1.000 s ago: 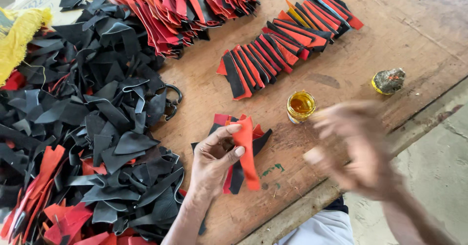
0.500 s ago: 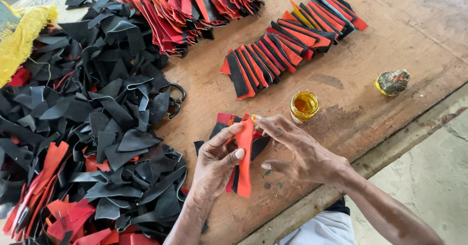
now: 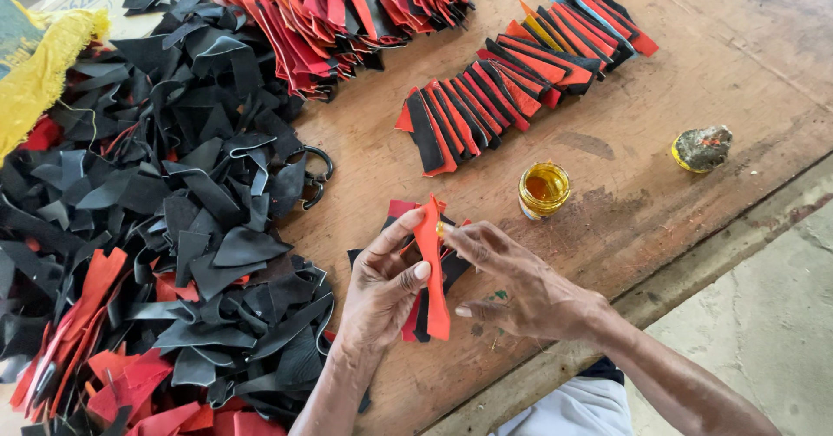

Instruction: The person repeatedly picks up small red and black rubber pieces, applies a yellow adhesive from a small jar to the edges, and joins them together. The finished pairs are placed in a growing stack on the wooden table.

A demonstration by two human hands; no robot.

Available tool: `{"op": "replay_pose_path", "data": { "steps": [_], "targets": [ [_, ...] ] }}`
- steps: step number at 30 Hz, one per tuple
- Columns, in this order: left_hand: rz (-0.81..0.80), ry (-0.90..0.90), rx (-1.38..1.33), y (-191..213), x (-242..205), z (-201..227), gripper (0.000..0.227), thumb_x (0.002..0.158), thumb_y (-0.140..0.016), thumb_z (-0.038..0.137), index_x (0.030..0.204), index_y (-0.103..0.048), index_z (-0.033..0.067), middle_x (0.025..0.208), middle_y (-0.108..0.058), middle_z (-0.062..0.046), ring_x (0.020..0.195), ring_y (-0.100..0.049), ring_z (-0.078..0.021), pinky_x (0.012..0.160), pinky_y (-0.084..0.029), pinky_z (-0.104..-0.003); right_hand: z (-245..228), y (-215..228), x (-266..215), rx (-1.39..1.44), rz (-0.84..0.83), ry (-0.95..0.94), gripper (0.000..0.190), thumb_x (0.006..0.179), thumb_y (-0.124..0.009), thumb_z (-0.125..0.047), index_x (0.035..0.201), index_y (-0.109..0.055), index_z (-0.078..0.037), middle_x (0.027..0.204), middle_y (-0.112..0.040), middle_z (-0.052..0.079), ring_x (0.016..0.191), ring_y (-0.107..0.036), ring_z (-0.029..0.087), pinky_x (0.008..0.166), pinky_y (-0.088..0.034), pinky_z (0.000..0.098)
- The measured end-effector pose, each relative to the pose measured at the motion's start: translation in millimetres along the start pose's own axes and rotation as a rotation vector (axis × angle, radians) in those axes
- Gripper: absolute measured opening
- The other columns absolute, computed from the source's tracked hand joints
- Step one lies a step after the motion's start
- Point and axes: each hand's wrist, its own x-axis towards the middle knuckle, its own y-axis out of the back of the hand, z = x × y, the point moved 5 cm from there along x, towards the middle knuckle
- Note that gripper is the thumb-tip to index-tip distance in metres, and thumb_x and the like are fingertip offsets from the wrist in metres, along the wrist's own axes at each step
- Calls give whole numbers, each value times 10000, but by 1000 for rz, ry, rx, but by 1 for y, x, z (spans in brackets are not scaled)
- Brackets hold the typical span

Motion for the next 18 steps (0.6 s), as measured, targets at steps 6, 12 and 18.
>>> {"op": "replay_pose_path", "data": {
  "steps": [6, 12, 18],
  "targets": [
    [-38, -22, 21, 0, 1, 5, 689, 855, -731, -121, 1488, -482, -13, 1536, -503, -159, 1330, -580, -246, 1112, -521, -385, -4, -7, -12, -41, 47, 120, 941, 801, -810, -165, 1586, -291, -143, 1428, -487, 176, 1317, -502, 356, 1109, -442, 456],
    [-64, -45, -50, -1, -2, 9, 770, 878, -736, -142, 1564, -419, 7, 1596, -434, -145, 1234, -586, -264, 981, -520, -409, -15, -23, -38, -195, 90, 275, 809, 875, -834, -218, 1564, -409, -240, 1324, -575, 83, 1154, -572, 250, 1026, -504, 431],
    [-150, -17, -1, -17, -6, 12, 889, 851, -733, -137, 1609, -303, 39, 1639, -344, -81, 1406, -527, -249, 1174, -499, -367, -6, -6, -19, -134, 199, 218, 924, 815, -832, -191, 1572, -303, -137, 1364, -470, 199, 1214, -539, 340, 999, -519, 465]
  ]
}}
